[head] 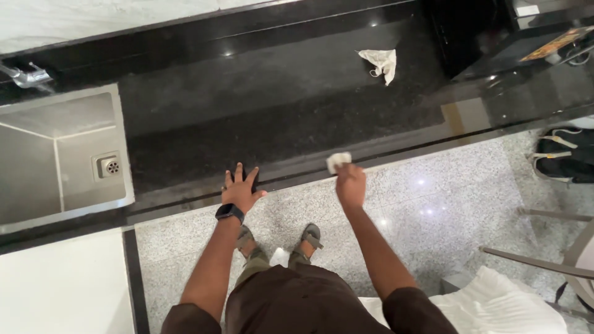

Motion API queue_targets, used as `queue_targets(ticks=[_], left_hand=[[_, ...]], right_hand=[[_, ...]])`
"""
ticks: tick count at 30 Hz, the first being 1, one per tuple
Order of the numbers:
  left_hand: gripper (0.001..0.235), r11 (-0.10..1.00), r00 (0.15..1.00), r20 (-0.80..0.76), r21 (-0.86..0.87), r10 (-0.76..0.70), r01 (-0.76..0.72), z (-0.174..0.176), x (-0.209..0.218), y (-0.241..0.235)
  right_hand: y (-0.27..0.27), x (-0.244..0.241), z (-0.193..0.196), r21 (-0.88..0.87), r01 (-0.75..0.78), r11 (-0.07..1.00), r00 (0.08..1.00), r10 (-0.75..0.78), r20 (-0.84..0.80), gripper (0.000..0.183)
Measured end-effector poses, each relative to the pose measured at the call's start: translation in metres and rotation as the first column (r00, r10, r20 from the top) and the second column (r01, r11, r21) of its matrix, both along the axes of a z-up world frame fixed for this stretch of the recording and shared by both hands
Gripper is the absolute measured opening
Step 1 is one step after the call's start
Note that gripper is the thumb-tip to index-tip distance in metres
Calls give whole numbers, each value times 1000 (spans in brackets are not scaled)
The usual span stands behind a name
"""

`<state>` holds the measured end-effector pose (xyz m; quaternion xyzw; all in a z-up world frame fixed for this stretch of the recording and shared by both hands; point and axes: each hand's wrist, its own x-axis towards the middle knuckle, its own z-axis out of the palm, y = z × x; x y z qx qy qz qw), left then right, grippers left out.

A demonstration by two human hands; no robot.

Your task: The person wipes a black kitchen countertop using a white cloth. They clean the surface around a microwave and a sink, moving the cloth back and forth to remove dust or smudges.

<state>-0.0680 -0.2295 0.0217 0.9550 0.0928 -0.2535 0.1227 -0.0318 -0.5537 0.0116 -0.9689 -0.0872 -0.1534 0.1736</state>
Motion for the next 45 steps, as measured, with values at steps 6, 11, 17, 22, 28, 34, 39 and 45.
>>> queue_targets(ticks=[6, 11, 17, 22, 28, 34, 39, 45], left_hand=[[89, 1000, 1000, 2, 4, -20, 20, -5, 1, 3], [90, 999, 999, -34, 36, -20, 21, -7, 2, 2], [91, 999, 999, -31, 45, -21, 22, -9, 1, 3], [93, 999, 999, -45, 51, -12, 14, -9, 0, 2], [92, 996, 999, -23, 86, -37, 39, -18, 2, 4], [92, 994, 999, -17, 101, -40, 42, -14, -1, 3], [91, 997, 1000, -15, 70, -26, 27, -15, 0, 5], [91, 999, 1000, -16, 35, -25, 25, -5, -1, 3]], right_hand=[[-71, 14, -91, 136, -173, 976, 984, 177, -17, 15], [-87, 18, -41, -138, 256, 957, 957, -230, 179, 30], [-104, 21, -74, -112, -58, 992, 991, 44, -127, 19], [-127, 24, -40, -136, 307, 942, 948, -289, 135, 29], [-103, 24, -23, -147, -99, 984, 993, 107, 52, 32], [-116, 42, -11, -76, 333, 940, 941, -326, 90, 23], [-83, 34, 4, -191, 1, 982, 999, 9, 53, 20], [-108, 49, -7, -113, 361, 926, 929, -367, -37, 23]])
